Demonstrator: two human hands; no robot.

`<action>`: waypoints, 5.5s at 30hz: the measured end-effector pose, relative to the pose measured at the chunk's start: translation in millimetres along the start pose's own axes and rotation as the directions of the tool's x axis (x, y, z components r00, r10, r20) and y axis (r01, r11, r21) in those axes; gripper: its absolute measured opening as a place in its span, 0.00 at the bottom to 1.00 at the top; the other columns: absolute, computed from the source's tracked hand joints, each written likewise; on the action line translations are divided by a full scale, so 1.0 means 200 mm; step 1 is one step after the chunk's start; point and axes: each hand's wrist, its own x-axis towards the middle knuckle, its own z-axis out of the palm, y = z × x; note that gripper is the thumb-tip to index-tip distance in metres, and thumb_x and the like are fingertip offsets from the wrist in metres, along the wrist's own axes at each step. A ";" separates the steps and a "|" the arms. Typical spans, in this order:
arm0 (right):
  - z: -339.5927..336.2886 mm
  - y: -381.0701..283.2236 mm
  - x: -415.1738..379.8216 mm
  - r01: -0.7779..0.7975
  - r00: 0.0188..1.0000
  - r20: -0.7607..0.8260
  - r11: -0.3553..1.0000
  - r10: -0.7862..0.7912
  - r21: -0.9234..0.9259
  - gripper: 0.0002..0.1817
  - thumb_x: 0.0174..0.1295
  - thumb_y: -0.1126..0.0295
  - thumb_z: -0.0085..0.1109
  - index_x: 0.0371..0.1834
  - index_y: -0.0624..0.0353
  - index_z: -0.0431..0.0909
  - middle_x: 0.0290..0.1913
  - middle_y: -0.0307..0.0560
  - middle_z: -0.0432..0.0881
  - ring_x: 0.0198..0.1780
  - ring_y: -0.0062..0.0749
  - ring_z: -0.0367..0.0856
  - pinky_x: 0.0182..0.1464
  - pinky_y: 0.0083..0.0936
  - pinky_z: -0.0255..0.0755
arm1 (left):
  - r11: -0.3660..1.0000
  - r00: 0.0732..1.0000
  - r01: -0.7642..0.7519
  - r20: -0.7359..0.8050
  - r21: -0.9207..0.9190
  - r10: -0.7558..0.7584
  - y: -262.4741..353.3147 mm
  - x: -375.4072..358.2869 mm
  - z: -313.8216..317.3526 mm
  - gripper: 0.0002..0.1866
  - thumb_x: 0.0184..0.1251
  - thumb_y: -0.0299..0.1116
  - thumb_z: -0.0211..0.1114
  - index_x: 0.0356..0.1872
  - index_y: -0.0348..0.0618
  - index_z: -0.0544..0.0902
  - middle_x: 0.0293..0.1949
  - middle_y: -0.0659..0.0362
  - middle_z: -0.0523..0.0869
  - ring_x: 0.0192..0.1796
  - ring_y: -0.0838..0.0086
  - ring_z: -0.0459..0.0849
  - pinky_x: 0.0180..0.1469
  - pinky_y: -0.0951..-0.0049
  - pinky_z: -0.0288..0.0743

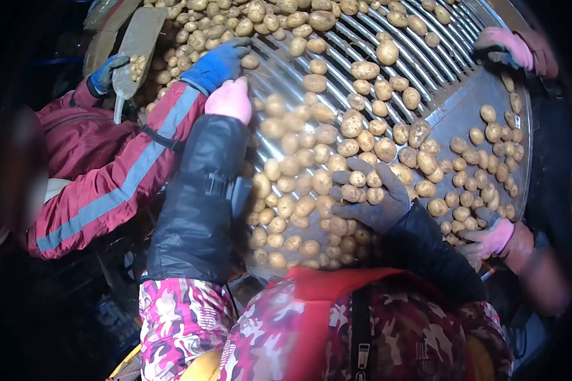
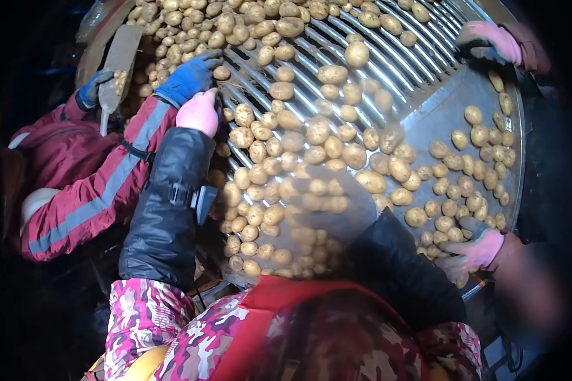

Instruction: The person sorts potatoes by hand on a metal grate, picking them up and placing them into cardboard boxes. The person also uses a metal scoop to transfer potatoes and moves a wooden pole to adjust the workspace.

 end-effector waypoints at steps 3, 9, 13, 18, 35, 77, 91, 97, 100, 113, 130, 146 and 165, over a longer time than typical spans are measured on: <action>-0.07 0.06 0.00 -0.065 0.997 -0.027 0.975 0.072 0.212 0.36 0.82 0.41 0.35 0.82 0.55 0.58 0.78 0.62 0.65 0.77 0.62 0.67 0.72 0.71 0.66 | 0.996 0.993 0.081 0.087 0.035 -0.084 0.02 0.11 0.02 0.16 0.78 0.32 0.50 0.56 0.44 0.84 0.52 0.41 0.89 0.58 0.49 0.87 0.60 0.50 0.80; -0.05 0.06 0.01 -0.033 0.998 -0.039 0.973 0.043 0.230 0.37 0.82 0.42 0.38 0.83 0.54 0.58 0.79 0.59 0.66 0.77 0.62 0.67 0.72 0.70 0.66 | 0.967 0.997 0.044 0.065 -0.250 -0.028 -0.11 0.05 0.07 0.20 0.72 0.46 0.69 0.56 0.43 0.86 0.50 0.43 0.90 0.54 0.49 0.88 0.57 0.54 0.80; -0.09 0.10 0.01 -0.007 0.999 -0.046 0.942 0.024 0.335 0.36 0.82 0.42 0.38 0.84 0.54 0.58 0.79 0.58 0.67 0.77 0.62 0.67 0.73 0.70 0.65 | 0.635 0.993 0.083 0.012 -0.768 -0.116 -0.13 -0.13 0.14 0.22 0.71 0.44 0.71 0.59 0.42 0.83 0.45 0.48 0.90 0.50 0.58 0.89 0.54 0.60 0.81; -0.12 0.13 0.02 -0.048 0.999 0.019 0.904 0.044 0.424 0.35 0.82 0.44 0.39 0.82 0.56 0.60 0.78 0.60 0.67 0.77 0.60 0.67 0.74 0.70 0.65 | 0.797 0.950 -0.294 -0.255 -0.527 0.181 0.23 -0.21 -0.07 0.22 0.69 0.42 0.74 0.57 0.38 0.84 0.43 0.51 0.90 0.40 0.63 0.89 0.44 0.66 0.82; -0.11 0.09 0.06 0.043 0.993 0.057 0.750 -0.107 0.660 0.26 0.85 0.58 0.40 0.78 0.59 0.65 0.74 0.60 0.73 0.74 0.54 0.74 0.73 0.56 0.73 | 0.622 0.910 0.259 0.402 -0.739 0.098 0.56 -0.12 -0.24 0.20 0.67 0.43 0.76 0.49 0.35 0.90 0.32 0.56 0.90 0.31 0.75 0.86 0.36 0.71 0.80; 0.16 0.33 -0.01 -0.118 0.988 0.153 0.754 0.024 0.646 0.32 0.76 0.39 0.51 0.62 0.58 0.77 0.50 0.47 0.85 0.44 0.39 0.83 0.47 0.44 0.81 | 0.071 0.932 0.297 0.305 -0.952 0.194 0.47 -1.36 -0.31 0.22 0.76 0.33 0.69 0.68 0.39 0.82 0.45 0.63 0.85 0.36 0.86 0.78 0.38 0.84 0.75; 0.40 0.72 0.02 -0.557 0.828 0.318 0.742 0.462 0.372 0.30 0.74 0.42 0.56 0.65 0.55 0.78 0.58 0.46 0.86 0.54 0.41 0.84 0.64 0.64 0.73 | -0.941 0.878 0.081 0.471 -0.329 -0.089 0.07 -2.39 0.37 0.26 0.80 0.39 0.61 0.74 0.41 0.72 0.56 0.57 0.84 0.49 0.71 0.85 0.49 0.71 0.83; 0.72 0.94 -0.07 -0.688 0.725 -0.047 0.721 0.687 -0.081 0.32 0.72 0.34 0.52 0.60 0.48 0.82 0.53 0.46 0.87 0.54 0.45 0.87 0.59 0.57 0.78 | -0.844 0.666 0.044 0.645 -0.535 -0.374 0.16 -3.10 0.74 0.20 0.75 0.36 0.67 0.64 0.42 0.80 0.49 0.61 0.84 0.50 0.75 0.85 0.52 0.72 0.83; 0.83 1.12 -0.05 -0.794 0.599 -0.065 0.583 0.798 -0.171 0.30 0.73 0.36 0.56 0.58 0.52 0.82 0.48 0.42 0.86 0.51 0.42 0.86 0.50 0.48 0.81 | -0.828 0.438 -0.066 0.730 -0.556 -0.525 0.11 -3.33 0.81 0.19 0.75 0.36 0.66 0.62 0.41 0.81 0.50 0.60 0.84 0.51 0.73 0.85 0.53 0.70 0.82; 0.90 1.64 0.21 -0.336 0.753 -0.010 0.371 0.659 -0.866 0.26 0.77 0.52 0.54 0.71 0.55 0.77 0.65 0.48 0.81 0.66 0.40 0.79 0.65 0.36 0.75 | 0.316 0.267 0.490 -0.205 -0.813 -0.942 -0.17 -3.34 0.75 0.26 0.59 0.25 0.81 0.59 0.38 0.83 0.51 0.52 0.87 0.53 0.64 0.87 0.60 0.65 0.80; 0.42 0.55 -0.45 -0.282 0.959 -0.163 0.832 0.232 -0.479 0.29 0.77 0.42 0.53 0.70 0.50 0.74 0.53 0.42 0.84 0.54 0.38 0.84 0.59 0.45 0.76 | 0.928 -0.450 0.233 -0.878 -0.292 -0.164 -1.04 -3.00 -0.24 0.15 0.75 0.23 0.65 0.57 0.23 0.81 0.43 0.47 0.89 0.41 0.68 0.87 0.48 0.68 0.84; 0.10 0.48 -0.49 0.130 0.947 -0.044 0.504 -0.318 -0.854 0.19 0.75 0.65 0.61 0.61 0.67 0.80 0.42 0.49 0.87 0.39 0.26 0.85 0.42 0.24 0.81 | 0.351 0.866 0.303 0.103 -0.886 -0.489 -0.38 -2.71 0.39 0.14 0.72 0.37 0.61 0.52 0.48 0.88 0.47 0.51 0.90 0.53 0.55 0.88 0.57 0.61 0.80; 0.33 0.63 -0.44 0.501 0.800 0.585 -0.684 0.132 -0.530 0.36 0.56 0.47 0.69 0.66 0.55 0.77 0.71 0.55 0.73 0.78 0.58 0.64 0.73 0.62 0.58 | 0.920 0.947 0.168 -0.201 -0.353 -0.250 0.09 -1.90 0.60 0.50 0.60 0.60 0.73 0.79 0.47 0.65 0.73 0.45 0.72 0.76 0.45 0.67 0.77 0.38 0.57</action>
